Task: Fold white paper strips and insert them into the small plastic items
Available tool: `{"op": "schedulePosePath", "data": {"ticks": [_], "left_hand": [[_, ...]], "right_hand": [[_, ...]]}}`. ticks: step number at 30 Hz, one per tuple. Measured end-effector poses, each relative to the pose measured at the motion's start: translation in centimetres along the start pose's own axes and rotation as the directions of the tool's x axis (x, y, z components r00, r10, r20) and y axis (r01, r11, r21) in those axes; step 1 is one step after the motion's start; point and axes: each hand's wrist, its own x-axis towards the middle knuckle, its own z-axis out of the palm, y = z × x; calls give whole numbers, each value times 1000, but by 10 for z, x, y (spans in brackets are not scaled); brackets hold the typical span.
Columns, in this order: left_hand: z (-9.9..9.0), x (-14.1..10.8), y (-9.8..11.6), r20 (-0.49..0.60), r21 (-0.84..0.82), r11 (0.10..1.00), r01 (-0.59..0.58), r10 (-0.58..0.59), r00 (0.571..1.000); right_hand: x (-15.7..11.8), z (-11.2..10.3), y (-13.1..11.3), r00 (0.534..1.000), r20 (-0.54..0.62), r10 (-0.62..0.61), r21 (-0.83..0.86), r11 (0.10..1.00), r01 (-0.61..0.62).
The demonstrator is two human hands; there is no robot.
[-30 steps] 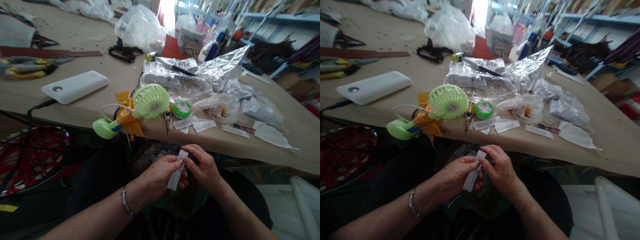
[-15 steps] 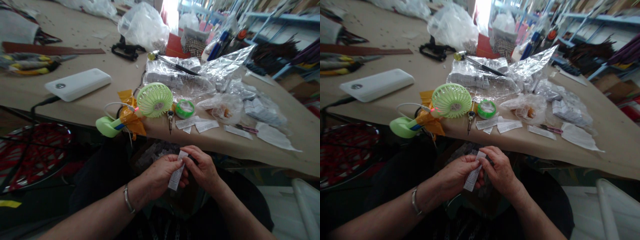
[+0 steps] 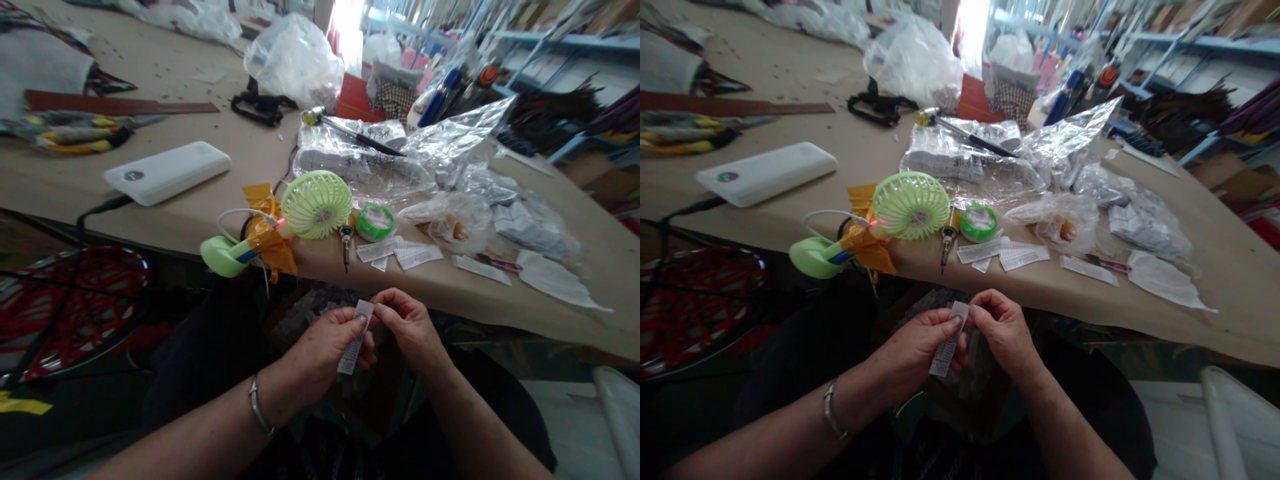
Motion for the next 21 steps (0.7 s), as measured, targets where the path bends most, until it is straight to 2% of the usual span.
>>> {"op": "schedulePosePath", "data": {"ticks": [4, 9, 14, 18, 21], "left_hand": [[0, 0, 3, -32, 72, 997, -33, 35, 999], [-1, 1, 5, -91, 147, 986, -77, 91, 992], [-5, 2, 9, -96, 262, 951, -164, 194, 976], [-11, 2, 16, -142, 432, 855, -285, 377, 915], [-15, 0, 24, -187, 541, 782, -311, 472, 862]], "right_hand": [[6, 3, 1, 999, 19, 27, 51, 998, -28], [11, 9, -3, 1000, 13, 21, -8, 1000, -21], [14, 16, -6, 1000, 7, -12, -23, 1000, 13], [18, 22, -11, 995, -5, -100, -99, 990, 99], [21, 25, -16, 983, -14, -184, -204, 963, 177]]}}
